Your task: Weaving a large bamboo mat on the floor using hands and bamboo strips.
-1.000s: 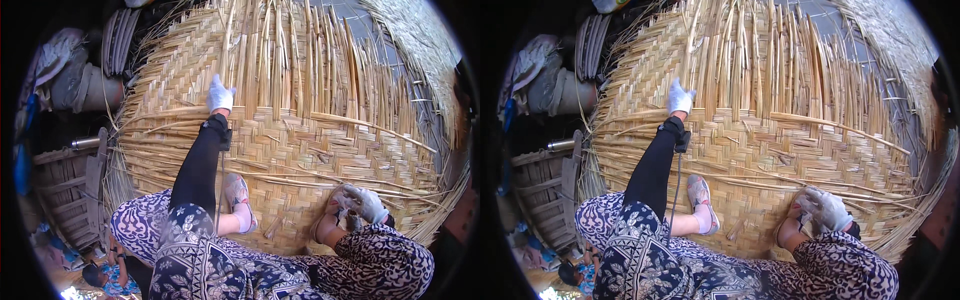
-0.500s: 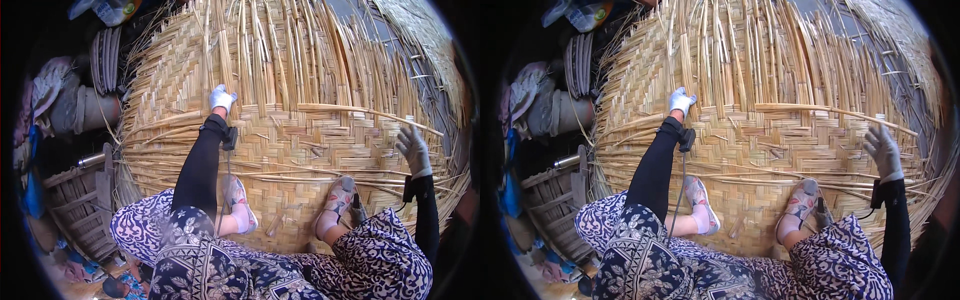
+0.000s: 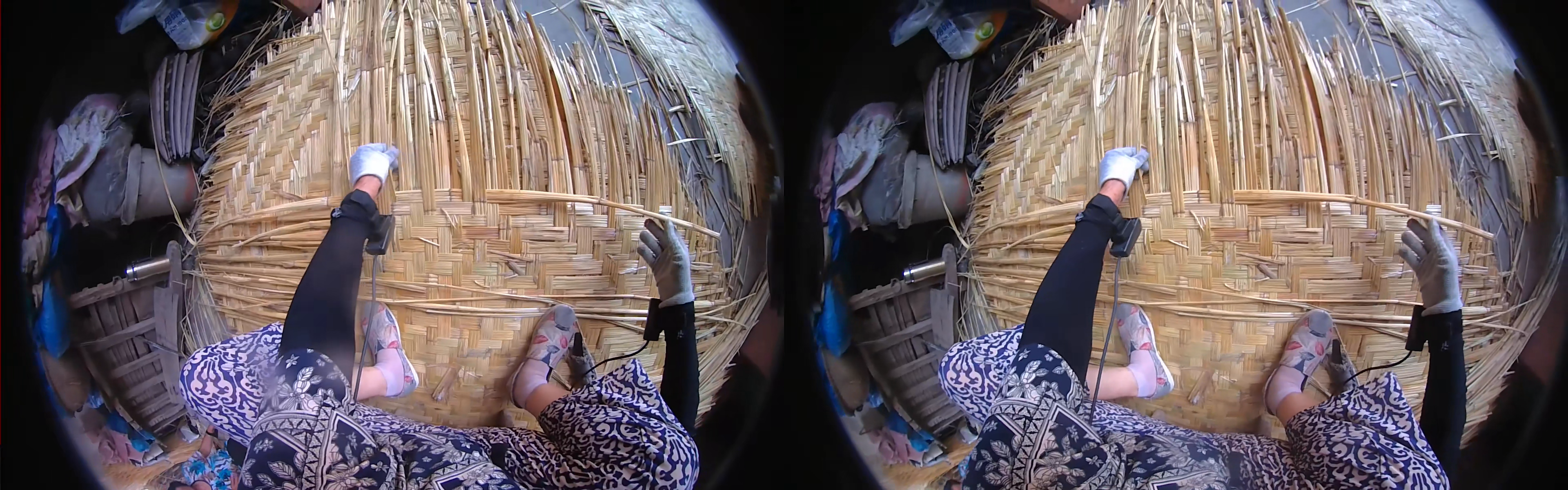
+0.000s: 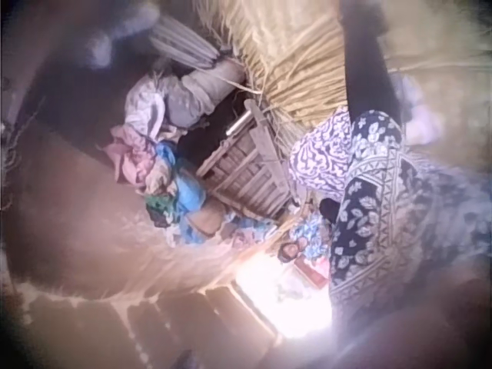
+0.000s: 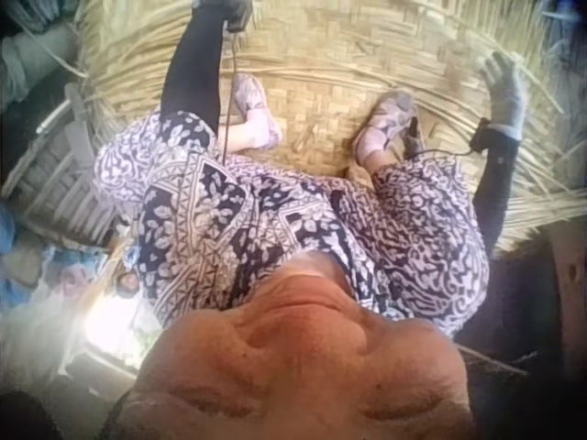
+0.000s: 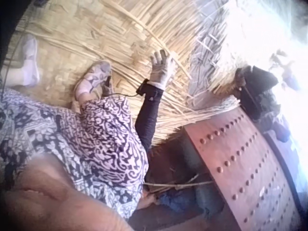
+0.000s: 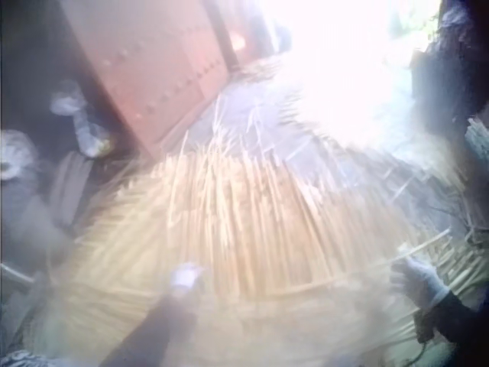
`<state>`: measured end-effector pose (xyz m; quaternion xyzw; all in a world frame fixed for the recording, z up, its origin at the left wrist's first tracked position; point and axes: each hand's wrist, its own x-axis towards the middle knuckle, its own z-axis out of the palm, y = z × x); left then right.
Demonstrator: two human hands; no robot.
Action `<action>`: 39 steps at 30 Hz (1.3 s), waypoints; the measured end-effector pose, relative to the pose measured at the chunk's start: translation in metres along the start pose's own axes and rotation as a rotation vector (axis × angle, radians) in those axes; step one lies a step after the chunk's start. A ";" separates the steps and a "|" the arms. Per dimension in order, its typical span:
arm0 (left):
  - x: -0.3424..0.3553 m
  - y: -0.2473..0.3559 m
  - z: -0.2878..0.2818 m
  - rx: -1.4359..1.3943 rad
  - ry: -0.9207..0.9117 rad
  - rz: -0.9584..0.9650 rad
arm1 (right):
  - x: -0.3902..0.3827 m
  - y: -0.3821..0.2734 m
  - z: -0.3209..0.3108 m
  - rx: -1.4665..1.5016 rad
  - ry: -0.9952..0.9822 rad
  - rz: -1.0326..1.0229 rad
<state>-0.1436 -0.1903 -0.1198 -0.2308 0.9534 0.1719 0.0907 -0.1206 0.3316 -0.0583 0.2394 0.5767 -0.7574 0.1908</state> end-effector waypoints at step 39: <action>-0.038 -0.025 0.016 -0.732 -0.169 -0.112 | 0.005 0.022 0.027 0.249 0.040 -0.043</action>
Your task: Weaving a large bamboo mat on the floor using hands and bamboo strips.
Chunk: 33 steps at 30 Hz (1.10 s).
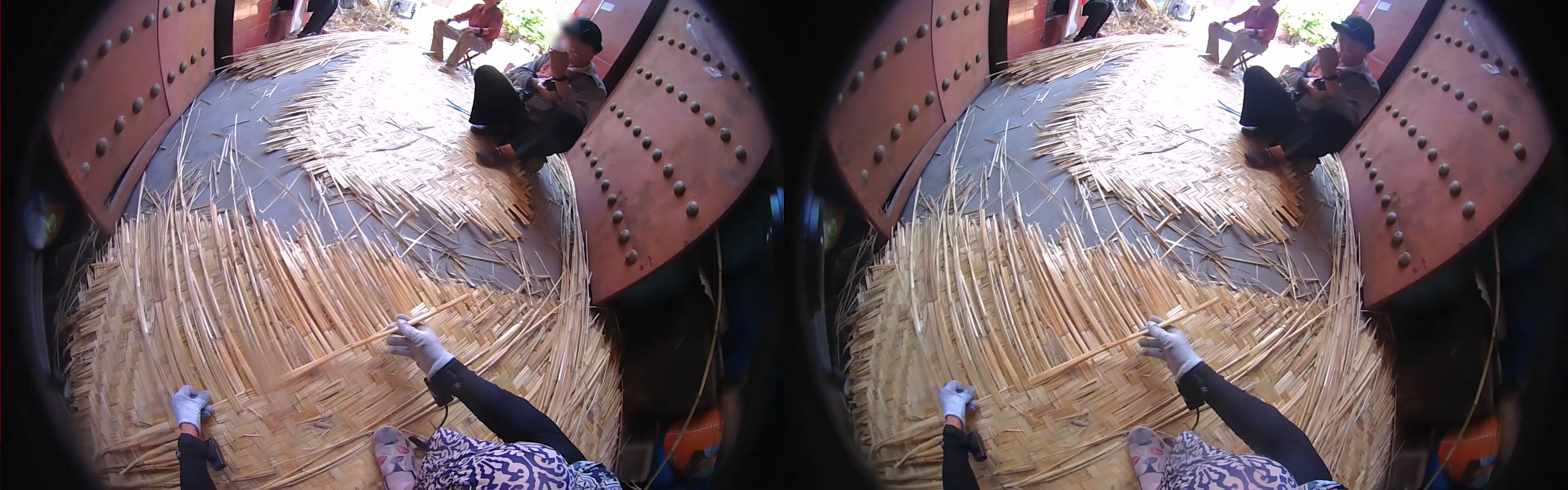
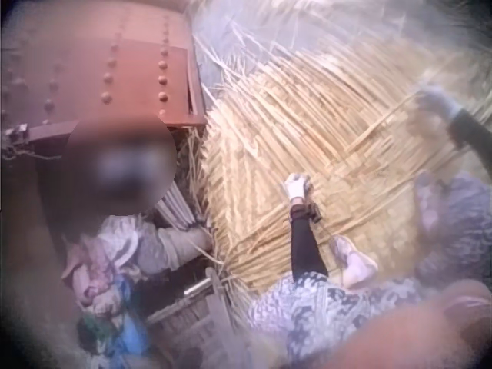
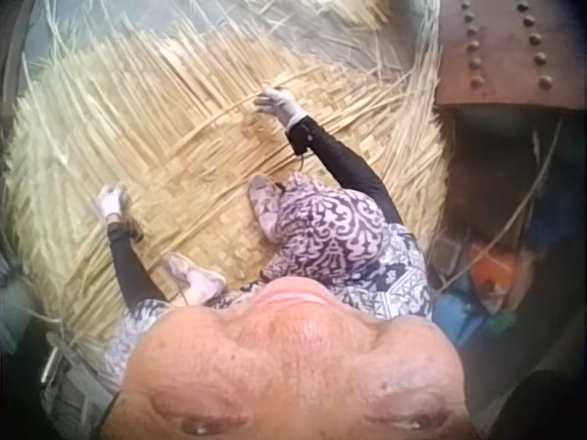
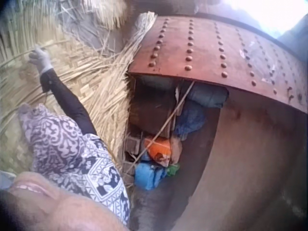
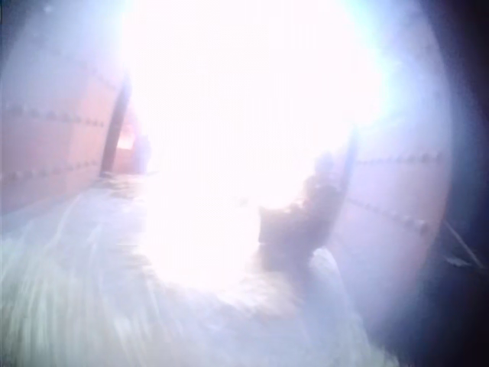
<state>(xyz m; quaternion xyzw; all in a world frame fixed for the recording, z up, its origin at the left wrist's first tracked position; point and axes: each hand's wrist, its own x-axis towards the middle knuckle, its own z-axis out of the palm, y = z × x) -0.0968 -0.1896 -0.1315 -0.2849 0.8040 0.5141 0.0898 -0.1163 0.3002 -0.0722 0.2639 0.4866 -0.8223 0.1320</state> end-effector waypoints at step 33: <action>0.020 0.056 0.021 0.816 0.360 0.236 | 0.016 -0.007 -0.018 -0.166 0.020 -0.148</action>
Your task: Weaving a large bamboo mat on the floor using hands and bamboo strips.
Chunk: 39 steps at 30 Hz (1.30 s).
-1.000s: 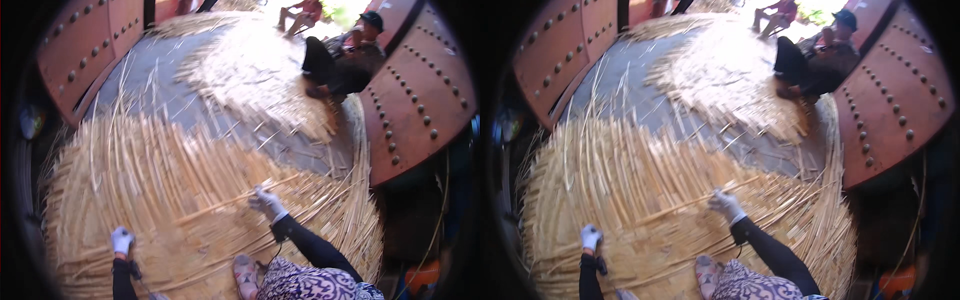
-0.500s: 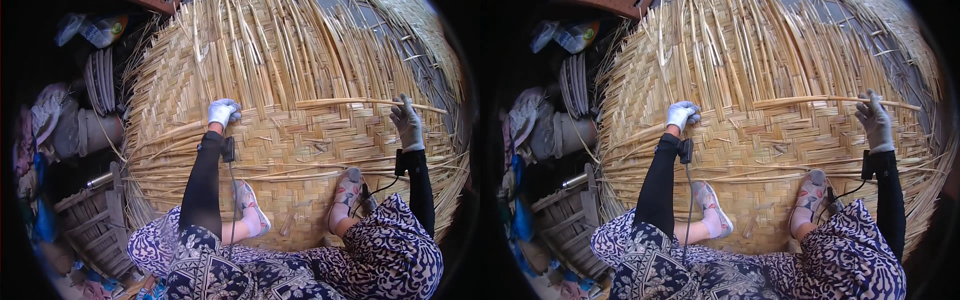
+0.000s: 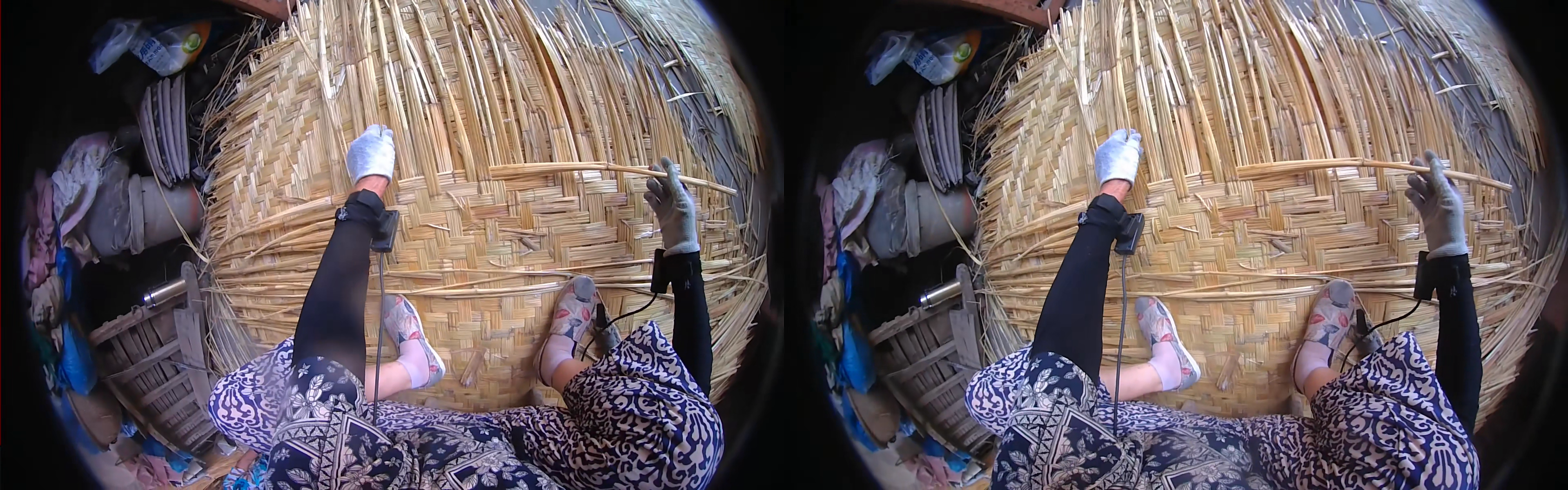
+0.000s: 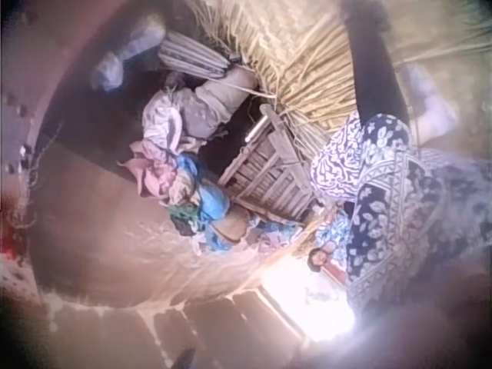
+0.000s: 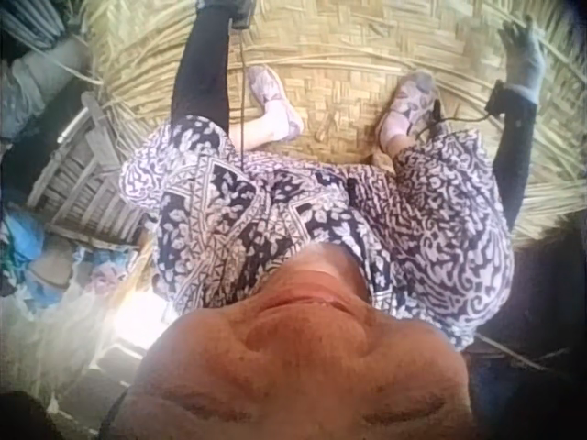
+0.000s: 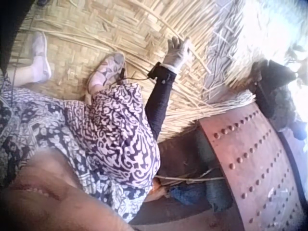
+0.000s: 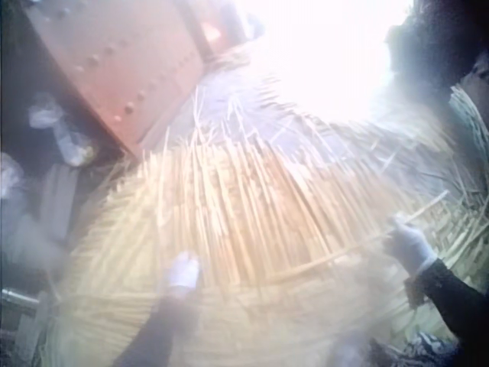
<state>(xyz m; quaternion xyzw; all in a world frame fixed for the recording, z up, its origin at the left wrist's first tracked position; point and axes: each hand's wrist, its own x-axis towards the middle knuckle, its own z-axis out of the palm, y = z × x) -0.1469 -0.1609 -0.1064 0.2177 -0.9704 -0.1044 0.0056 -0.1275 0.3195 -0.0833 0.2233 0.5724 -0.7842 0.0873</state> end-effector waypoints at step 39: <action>-0.088 0.192 0.017 -0.265 -0.493 0.438 | -0.020 -0.014 0.025 -0.321 0.129 -0.295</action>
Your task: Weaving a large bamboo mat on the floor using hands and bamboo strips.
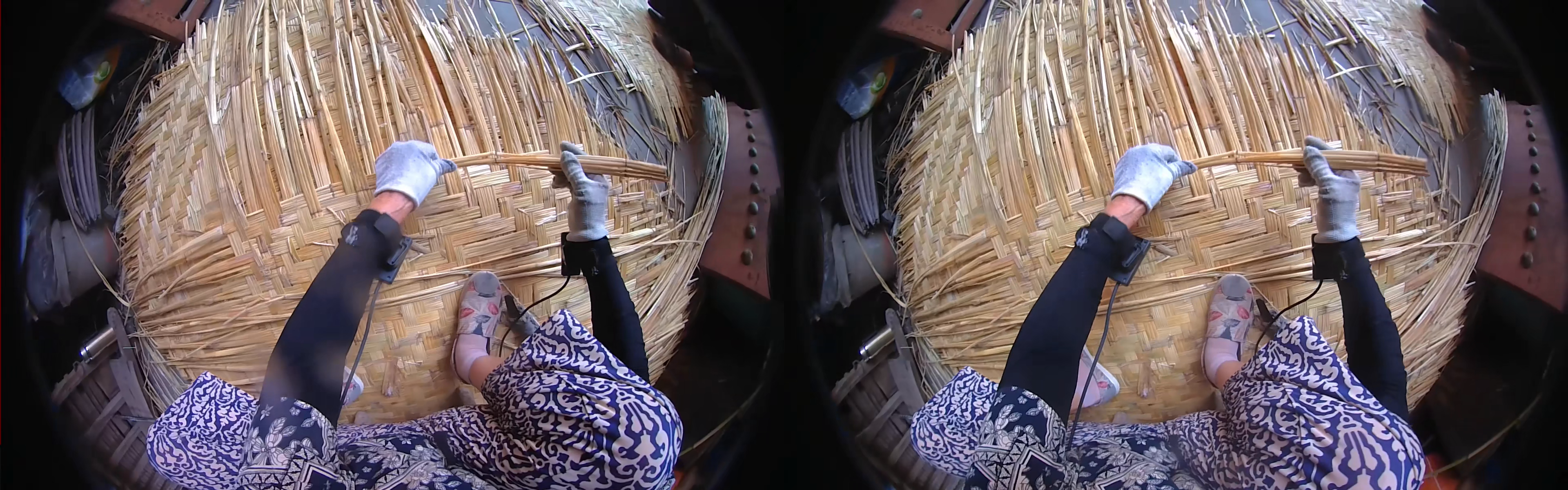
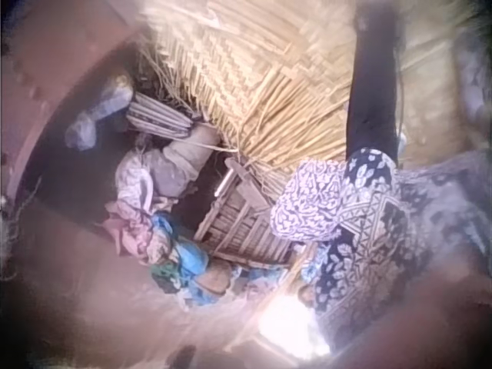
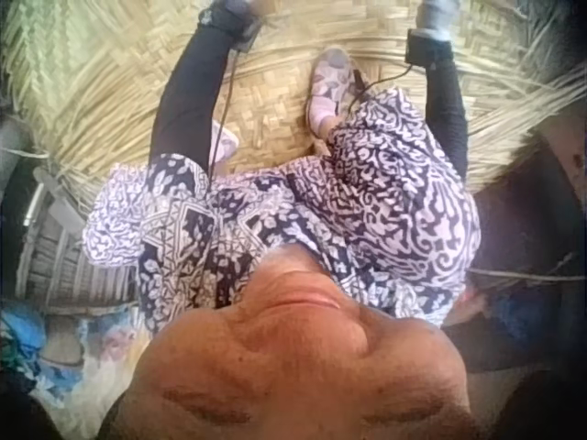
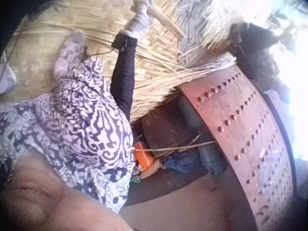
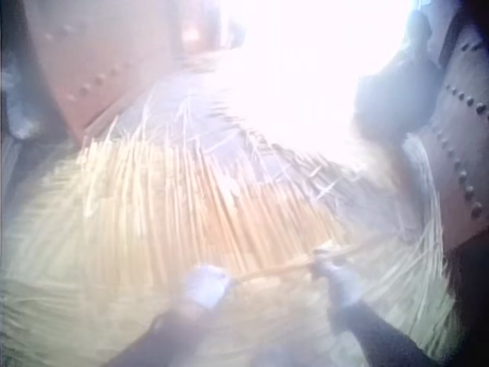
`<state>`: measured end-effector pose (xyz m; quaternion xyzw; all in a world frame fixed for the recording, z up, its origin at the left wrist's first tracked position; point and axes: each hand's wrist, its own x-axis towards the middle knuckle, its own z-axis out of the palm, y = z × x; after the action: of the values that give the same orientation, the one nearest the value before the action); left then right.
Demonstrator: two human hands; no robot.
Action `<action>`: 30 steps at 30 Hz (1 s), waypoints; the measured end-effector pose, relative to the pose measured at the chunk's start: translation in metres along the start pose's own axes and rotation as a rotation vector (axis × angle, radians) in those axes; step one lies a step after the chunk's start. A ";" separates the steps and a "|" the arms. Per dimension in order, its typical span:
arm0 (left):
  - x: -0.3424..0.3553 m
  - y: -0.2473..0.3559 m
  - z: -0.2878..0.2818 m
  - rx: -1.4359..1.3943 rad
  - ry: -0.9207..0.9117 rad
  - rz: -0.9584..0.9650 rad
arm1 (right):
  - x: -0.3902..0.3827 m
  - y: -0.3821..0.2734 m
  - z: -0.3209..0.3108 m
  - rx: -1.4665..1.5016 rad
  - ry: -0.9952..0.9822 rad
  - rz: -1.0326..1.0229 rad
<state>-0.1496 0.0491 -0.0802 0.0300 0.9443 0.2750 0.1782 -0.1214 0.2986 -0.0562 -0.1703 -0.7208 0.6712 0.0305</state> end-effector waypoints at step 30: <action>0.036 -0.025 0.012 -1.533 0.092 -0.666 | 0.050 -0.018 0.060 -0.346 -0.605 0.104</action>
<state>-0.1780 0.0392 -0.1141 -0.3913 0.4614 0.7751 0.1823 -0.1883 0.2542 -0.0536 -0.0027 -0.7905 0.5599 -0.2481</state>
